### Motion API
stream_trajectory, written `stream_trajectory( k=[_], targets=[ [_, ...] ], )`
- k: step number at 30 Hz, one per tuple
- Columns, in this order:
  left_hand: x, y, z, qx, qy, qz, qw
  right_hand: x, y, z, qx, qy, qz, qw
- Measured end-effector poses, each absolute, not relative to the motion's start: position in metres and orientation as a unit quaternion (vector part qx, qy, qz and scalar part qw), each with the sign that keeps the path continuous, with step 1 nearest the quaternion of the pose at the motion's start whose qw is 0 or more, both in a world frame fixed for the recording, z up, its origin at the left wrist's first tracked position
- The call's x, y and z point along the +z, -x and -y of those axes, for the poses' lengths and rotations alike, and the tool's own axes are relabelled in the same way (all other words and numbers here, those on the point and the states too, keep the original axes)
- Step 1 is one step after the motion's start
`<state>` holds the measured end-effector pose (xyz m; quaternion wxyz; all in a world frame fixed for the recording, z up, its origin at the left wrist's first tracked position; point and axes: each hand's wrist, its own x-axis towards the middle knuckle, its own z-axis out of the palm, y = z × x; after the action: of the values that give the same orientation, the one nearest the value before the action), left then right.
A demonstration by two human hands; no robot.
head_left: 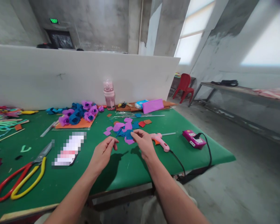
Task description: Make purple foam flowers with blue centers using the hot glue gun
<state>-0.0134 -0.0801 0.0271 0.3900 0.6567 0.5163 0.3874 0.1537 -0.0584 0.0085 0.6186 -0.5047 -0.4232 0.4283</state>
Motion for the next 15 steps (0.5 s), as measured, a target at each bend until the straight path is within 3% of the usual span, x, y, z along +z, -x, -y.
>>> stream_trajectory(
  k=[4,11,15],
  targets=[
    [0.027,0.011,0.081,0.419,-0.631,-0.506,0.412,0.012,-0.153,0.056,0.473,0.485,0.332,0.656],
    [0.022,0.005,0.082,0.47,-0.524,-0.465,0.538,0.013,-0.137,0.059,0.508,0.451,0.301,0.669],
    [0.017,0.007,0.08,0.464,-0.554,-0.489,0.489,0.014,-0.13,0.062,0.505,0.448,0.31,0.669]
  ],
)
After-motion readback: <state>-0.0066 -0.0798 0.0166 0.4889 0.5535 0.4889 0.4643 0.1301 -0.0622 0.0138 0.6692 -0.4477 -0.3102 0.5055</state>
